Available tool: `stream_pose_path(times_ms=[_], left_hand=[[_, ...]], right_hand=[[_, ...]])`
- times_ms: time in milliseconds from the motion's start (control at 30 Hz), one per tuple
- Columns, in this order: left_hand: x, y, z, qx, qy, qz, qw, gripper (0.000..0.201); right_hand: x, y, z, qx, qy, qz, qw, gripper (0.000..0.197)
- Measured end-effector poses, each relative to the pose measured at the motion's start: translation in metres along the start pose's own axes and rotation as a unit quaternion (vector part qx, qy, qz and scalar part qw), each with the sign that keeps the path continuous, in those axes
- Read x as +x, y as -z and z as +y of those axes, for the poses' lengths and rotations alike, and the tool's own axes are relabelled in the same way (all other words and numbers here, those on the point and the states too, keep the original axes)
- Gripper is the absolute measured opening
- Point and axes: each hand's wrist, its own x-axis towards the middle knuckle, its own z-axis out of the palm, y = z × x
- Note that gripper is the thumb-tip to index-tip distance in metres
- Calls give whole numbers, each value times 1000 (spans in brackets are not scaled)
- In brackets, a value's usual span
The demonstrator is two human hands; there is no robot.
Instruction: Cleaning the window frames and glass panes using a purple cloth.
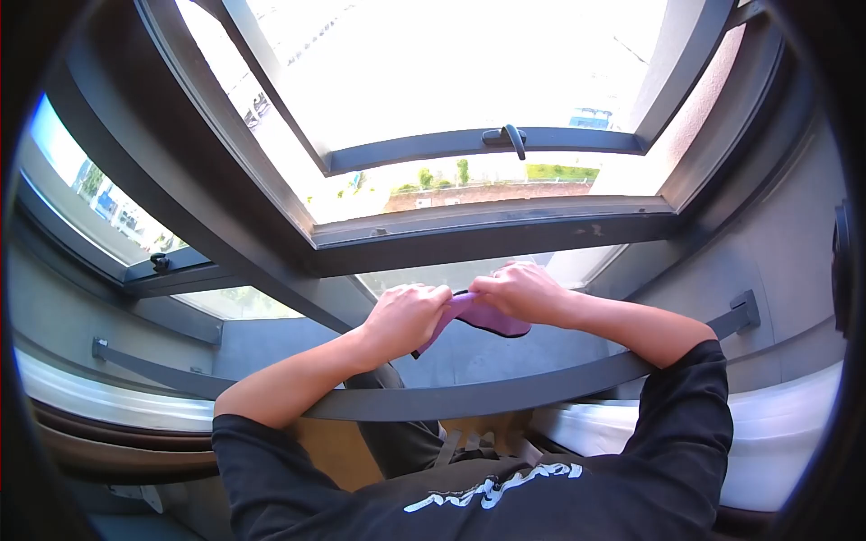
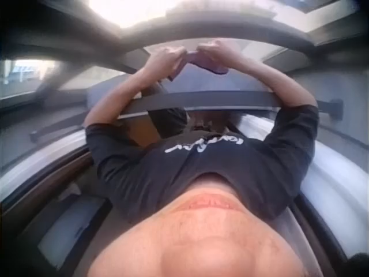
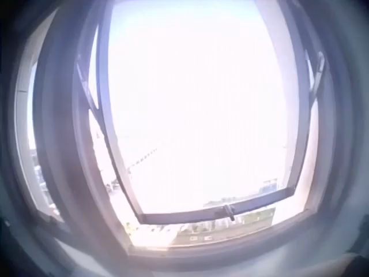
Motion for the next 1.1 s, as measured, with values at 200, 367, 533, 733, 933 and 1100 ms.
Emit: stream_pose_path(times_ms=[200, 367, 533, 733, 933, 1100], left_hand=[[-5, -10, -2, 67, -113, 49, 990, 20], [-9, -11, -3, 98, -121, 27, 987, 25], [-8, -16, 1, 162, -149, -26, 975, 25], [-11, -19, 3, 159, -175, -34, 971, 27], [-10, -18, 3, 161, -169, -45, 971, 25], [-9, -19, 0, 170, -187, -51, 966, 24]], right_hand=[[-3, -15, 43, -83, 120, 222, 964, 29], [35, 50, 84, -84, 6, 462, 883, 26], [105, 135, 133, -3, -398, 214, 892, 60], [173, 138, 127, 44, -441, 166, 881, 48], [185, 123, 127, -52, -468, 285, 835, 33], [181, 119, 122, -132, -426, 299, 844, 28]])
